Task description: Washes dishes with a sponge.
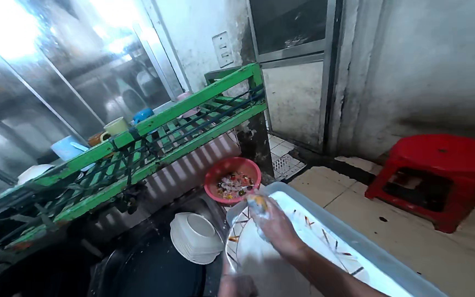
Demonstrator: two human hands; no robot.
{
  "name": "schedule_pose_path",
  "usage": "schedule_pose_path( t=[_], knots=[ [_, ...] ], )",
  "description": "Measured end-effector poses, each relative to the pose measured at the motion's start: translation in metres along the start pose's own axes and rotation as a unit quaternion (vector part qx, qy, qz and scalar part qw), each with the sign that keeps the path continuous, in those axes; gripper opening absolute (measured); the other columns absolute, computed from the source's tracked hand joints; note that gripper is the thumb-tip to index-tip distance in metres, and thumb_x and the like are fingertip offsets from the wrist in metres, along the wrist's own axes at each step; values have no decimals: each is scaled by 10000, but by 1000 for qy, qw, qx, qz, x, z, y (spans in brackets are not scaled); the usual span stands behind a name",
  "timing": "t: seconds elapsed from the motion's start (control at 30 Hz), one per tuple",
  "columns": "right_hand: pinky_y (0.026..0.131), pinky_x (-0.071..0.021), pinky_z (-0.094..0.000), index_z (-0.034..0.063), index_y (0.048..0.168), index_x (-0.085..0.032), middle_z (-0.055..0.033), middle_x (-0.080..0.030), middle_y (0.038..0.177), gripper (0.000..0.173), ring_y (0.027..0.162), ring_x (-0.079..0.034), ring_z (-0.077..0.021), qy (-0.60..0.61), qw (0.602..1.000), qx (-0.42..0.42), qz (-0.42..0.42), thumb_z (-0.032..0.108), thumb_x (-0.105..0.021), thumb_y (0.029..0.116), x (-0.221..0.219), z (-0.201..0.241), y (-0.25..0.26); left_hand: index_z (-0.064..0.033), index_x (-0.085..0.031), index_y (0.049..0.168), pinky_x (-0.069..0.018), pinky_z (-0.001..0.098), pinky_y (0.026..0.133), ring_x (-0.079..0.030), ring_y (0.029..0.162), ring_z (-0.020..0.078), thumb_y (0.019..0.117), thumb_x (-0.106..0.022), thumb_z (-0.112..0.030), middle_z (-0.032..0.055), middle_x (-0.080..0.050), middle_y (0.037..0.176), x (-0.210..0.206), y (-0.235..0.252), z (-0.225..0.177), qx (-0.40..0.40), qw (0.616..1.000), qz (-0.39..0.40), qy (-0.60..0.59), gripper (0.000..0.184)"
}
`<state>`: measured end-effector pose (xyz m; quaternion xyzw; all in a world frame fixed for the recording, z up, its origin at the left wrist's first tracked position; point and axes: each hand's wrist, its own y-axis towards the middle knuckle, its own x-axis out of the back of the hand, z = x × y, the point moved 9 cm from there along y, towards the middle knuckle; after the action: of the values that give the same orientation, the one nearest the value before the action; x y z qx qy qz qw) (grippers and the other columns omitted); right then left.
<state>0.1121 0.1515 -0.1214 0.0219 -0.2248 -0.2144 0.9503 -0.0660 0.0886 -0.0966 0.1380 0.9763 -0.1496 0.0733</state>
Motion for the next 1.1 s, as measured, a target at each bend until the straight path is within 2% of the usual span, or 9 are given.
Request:
schedule_pose_path(
  t=[0.13, 0.23, 0.37, 0.47, 0.53, 0.63, 0.8, 1.03, 1.1],
  knots=[
    [1179, -406, -492, -21, 1312, -648, -183, -630, 1400, 536, 1374, -553, -280, 70, 965, 248, -47, 415, -576, 1008, -34, 48, -56, 28, -270, 1420, -569, 269, 821, -645, 959, 56, 926, -438, 43, 49, -616, 1088, 4, 17, 17, -61, 997, 43, -27, 522],
    [1267, -236, -477, 53, 1466, -548, -132, -511, 1541, 579, 1494, -392, -271, -32, 986, 155, 55, 391, -565, 996, -26, 25, -19, 22, -518, 1106, -583, 288, 669, -668, 731, 76, 748, -505, 131, 24, -655, 808, 19, 5, 6, -52, 996, -72, -22, 374],
    [1281, -128, -534, 98, 1485, -527, -104, -438, 1604, 547, 1550, -285, -270, -196, 966, 144, 91, 415, -485, 1041, -6, 1, -7, 9, -469, 1265, -616, 387, 637, -711, 759, 180, 772, -511, 91, 115, -684, 912, 47, 12, -18, -73, 978, -153, -119, 501],
    [1211, -319, -594, 77, 1342, -660, -136, -574, 1486, 451, 1457, -458, -306, -121, 944, 302, 52, 341, -597, 982, -37, 43, -65, -22, -510, 1204, -622, 424, 659, -721, 780, 220, 937, -442, -11, 130, -696, 902, 50, 25, -19, -64, 961, -150, -222, 277],
    [1207, -316, -603, 118, 1326, -677, -86, -597, 1472, 441, 1447, -475, -273, -73, 933, 348, 51, 386, -615, 981, -52, 69, -74, -32, -594, 1155, -619, 358, 752, -720, 835, 151, 1097, -327, -220, 76, -722, 903, 37, 24, -10, -53, 973, -104, -199, 332],
    [1277, -151, -547, 130, 1486, -542, -74, -465, 1591, 553, 1534, -325, -250, -143, 954, 234, 118, 458, -490, 1044, -35, 48, -19, -29, -576, 1250, -608, 333, 826, -709, 911, 114, 1130, -261, -310, 61, -717, 978, 30, 11, -6, -58, 984, -101, -132, 438],
    [1272, -103, -583, 101, 1530, -472, -90, -377, 1644, 600, 1565, -247, -263, -227, 945, 193, 132, 474, -423, 1063, -8, -3, -13, -61, -569, 1239, -635, 404, 762, -731, 890, 178, 1121, -307, -326, 88, -722, 978, 44, 21, -35, -107, 958, -132, -229, 391],
    [1039, -480, -593, 181, 1216, -734, -68, -699, 1304, 361, 1224, -641, -308, -143, 923, 354, 51, 406, -675, 939, -31, 42, -88, -37, -574, 1231, -634, 425, 735, -731, 863, 209, 1120, -280, -388, 115, -718, 974, 44, 45, -32, -100, 963, -131, -215, 472],
    [992, -465, -650, 137, 1269, -706, -154, -685, 1280, 402, 1201, -622, -408, -221, 927, 289, 93, 314, -696, 908, -7, 18, -58, -56, -574, 1230, -636, 428, 732, -737, 864, 202, 1120, -271, -396, 101, -728, 969, 42, 41, -34, -86, 968, -113, -205, 469]
  ],
)
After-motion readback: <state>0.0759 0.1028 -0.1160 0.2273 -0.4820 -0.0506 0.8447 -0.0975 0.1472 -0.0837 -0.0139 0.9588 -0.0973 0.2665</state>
